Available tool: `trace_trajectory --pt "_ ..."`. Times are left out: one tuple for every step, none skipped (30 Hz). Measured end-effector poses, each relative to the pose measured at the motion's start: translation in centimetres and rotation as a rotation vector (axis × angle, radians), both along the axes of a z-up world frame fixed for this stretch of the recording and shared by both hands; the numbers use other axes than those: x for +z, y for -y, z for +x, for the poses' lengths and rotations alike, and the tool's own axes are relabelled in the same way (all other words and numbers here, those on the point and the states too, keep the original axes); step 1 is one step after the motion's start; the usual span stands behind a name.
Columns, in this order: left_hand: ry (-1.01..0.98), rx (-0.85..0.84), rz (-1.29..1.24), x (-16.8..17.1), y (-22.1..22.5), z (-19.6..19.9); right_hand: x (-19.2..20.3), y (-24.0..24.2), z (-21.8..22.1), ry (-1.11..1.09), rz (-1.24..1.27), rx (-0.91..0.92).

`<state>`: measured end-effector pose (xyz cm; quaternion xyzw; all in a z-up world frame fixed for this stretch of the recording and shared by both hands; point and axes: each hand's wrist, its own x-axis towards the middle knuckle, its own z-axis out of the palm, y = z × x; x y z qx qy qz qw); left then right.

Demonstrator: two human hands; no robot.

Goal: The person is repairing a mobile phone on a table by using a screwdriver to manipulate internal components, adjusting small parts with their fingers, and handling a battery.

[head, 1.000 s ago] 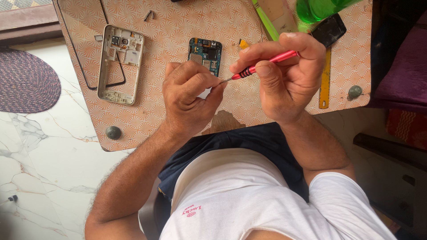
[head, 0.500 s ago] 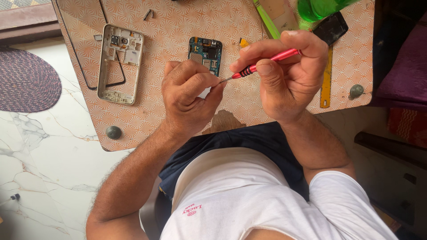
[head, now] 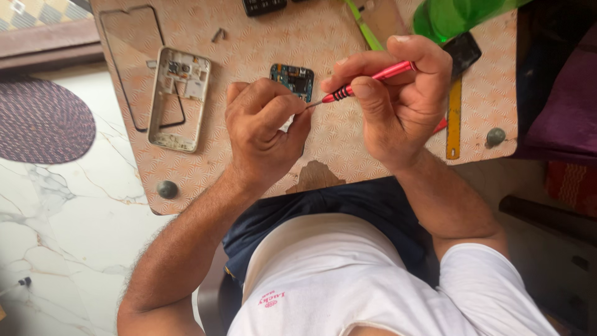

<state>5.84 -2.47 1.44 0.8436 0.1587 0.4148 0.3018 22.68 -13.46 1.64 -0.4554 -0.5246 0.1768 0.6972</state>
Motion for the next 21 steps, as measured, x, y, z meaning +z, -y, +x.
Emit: trace_trajectory --pt "0.002 0.008 0.007 0.1 -0.3 0.2 0.2 -0.4 0.4 0.016 0.007 0.006" --pt "0.004 0.017 0.014 0.3 -0.6 0.4 0.4 -0.8 0.7 0.027 0.013 0.007" --pt "0.006 0.026 0.021 0.4 -0.9 0.6 0.6 -1.1 0.8 0.030 0.013 0.008" --pt "0.016 0.026 0.023 0.5 -1.2 0.9 0.7 -1.4 0.9 0.029 0.011 0.003" --pt "0.026 0.025 0.024 0.5 -1.6 1.1 0.8 -1.7 1.0 0.035 0.013 -0.001" --pt "0.035 0.024 0.024 0.5 -1.9 1.4 0.9 -2.0 1.2 0.040 0.016 -0.006" --pt "0.038 0.033 0.030 0.6 -2.2 1.7 0.9 -2.5 1.6 0.055 0.024 -0.009" --pt "0.040 0.041 0.035 0.6 -2.6 2.1 1.0 -2.9 1.8 0.055 0.031 -0.007" --pt "0.042 0.049 0.038 0.7 -2.8 2.3 1.0 -3.2 2.1 0.054 0.038 -0.005" --pt "0.033 0.054 0.041 0.7 -3.0 2.5 1.0 -3.6 2.2 0.039 0.043 0.001" --pt "0.025 0.059 0.043 0.8 -3.2 2.7 0.9 -3.8 2.4 0.026 0.047 0.002" --pt "0.016 0.064 0.044 0.9 -3.4 2.8 0.9 -4.0 2.5 0.013 0.052 0.003" --pt "-0.007 0.065 0.033 1.0 -3.5 3.0 0.9 -4.1 2.4 0.000 0.054 -0.002" --pt "-0.030 0.066 0.022 1.0 -3.6 3.1 0.9 -4.4 2.5 -0.011 0.060 -0.004" --pt "-0.054 0.067 0.008 1.1 -3.7 3.2 0.8 -4.3 2.4 -0.024 0.065 -0.006" --pt "-0.067 0.071 0.015 1.2 -3.8 3.3 0.8 -4.5 2.3 -0.035 0.073 -0.006" --pt "-0.082 0.074 0.019 1.2 -3.9 3.3 0.8 -4.7 2.5 -0.040 0.073 -0.011" --pt "-0.097 0.077 0.023 1.2 -3.9 3.4 0.8 -4.8 2.5 -0.044 0.074 -0.016" --pt "-0.131 0.084 0.019 1.2 -3.9 3.3 0.8 -4.8 2.5 -0.040 0.067 -0.025" --pt "-0.165 0.092 0.014 1.2 -4.1 3.2 0.9 -4.9 2.6 -0.032 0.065 -0.029" --pt "-0.203 0.100 0.005 1.2 -4.1 2.9 0.8 -4.7 2.6 -0.027 0.059 -0.032"
